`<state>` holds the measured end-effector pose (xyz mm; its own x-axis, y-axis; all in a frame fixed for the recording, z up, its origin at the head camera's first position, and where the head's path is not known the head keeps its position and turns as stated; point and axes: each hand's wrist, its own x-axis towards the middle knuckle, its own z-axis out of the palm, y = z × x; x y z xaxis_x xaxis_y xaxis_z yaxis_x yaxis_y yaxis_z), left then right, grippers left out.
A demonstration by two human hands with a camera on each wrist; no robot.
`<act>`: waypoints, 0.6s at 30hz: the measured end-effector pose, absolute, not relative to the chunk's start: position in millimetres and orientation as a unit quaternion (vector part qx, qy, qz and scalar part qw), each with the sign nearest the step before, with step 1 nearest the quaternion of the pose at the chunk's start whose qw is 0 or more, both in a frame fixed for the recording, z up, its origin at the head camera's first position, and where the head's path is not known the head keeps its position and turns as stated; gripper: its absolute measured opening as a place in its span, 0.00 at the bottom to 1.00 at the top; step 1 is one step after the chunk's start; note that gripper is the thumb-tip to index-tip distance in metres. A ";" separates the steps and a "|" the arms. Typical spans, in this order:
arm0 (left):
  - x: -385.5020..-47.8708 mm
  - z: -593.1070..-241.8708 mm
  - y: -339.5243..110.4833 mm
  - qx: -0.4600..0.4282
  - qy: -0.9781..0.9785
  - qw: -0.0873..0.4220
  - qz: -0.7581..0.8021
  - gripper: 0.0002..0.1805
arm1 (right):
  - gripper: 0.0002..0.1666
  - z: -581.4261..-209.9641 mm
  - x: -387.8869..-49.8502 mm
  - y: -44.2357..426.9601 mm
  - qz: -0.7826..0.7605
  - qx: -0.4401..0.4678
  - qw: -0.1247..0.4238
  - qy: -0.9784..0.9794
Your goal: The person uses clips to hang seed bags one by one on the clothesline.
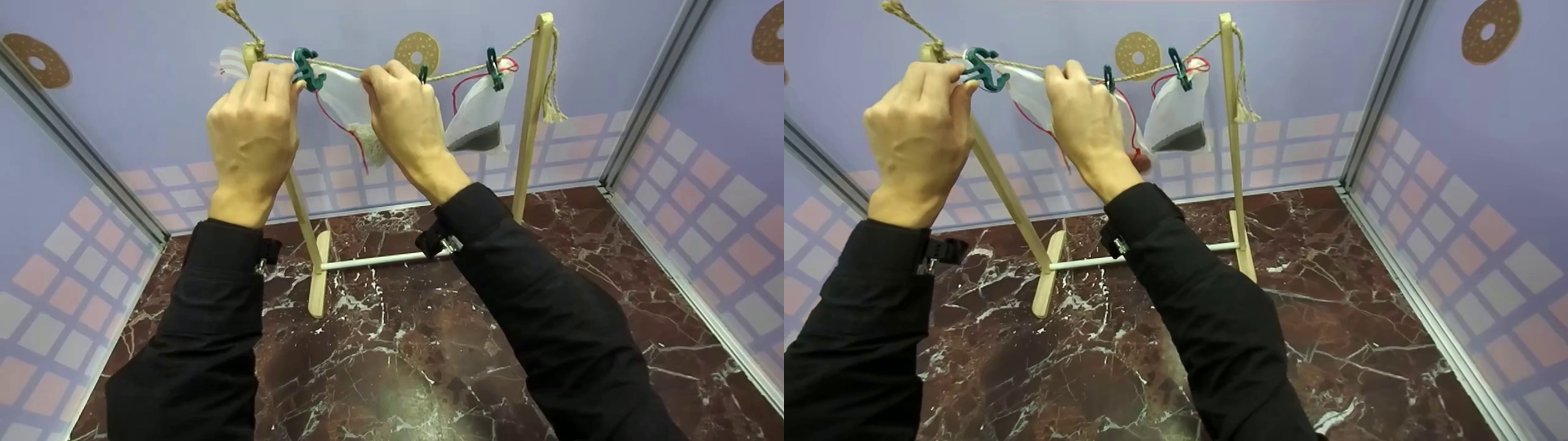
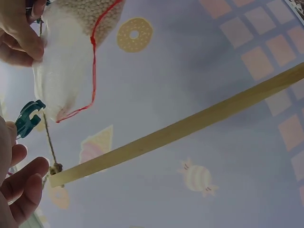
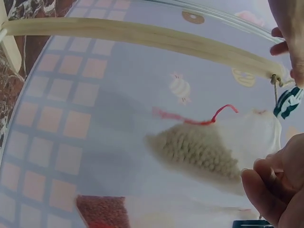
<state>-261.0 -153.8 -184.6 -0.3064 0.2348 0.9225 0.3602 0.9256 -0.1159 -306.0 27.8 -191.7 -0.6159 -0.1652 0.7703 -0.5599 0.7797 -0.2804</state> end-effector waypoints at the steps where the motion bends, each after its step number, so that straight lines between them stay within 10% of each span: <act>1: -260.6 -183.4 -153.3 -0.184 -0.809 0.556 -0.051 0.22 | 0.15 -190.6 -305.6 27.4 0.254 0.209 0.384 -0.863; 18: -264.0 -178.0 -141.2 -0.185 -0.858 0.480 0.004 0.21 | 0.15 -187.8 -303.5 24.5 0.260 0.220 0.387 -0.857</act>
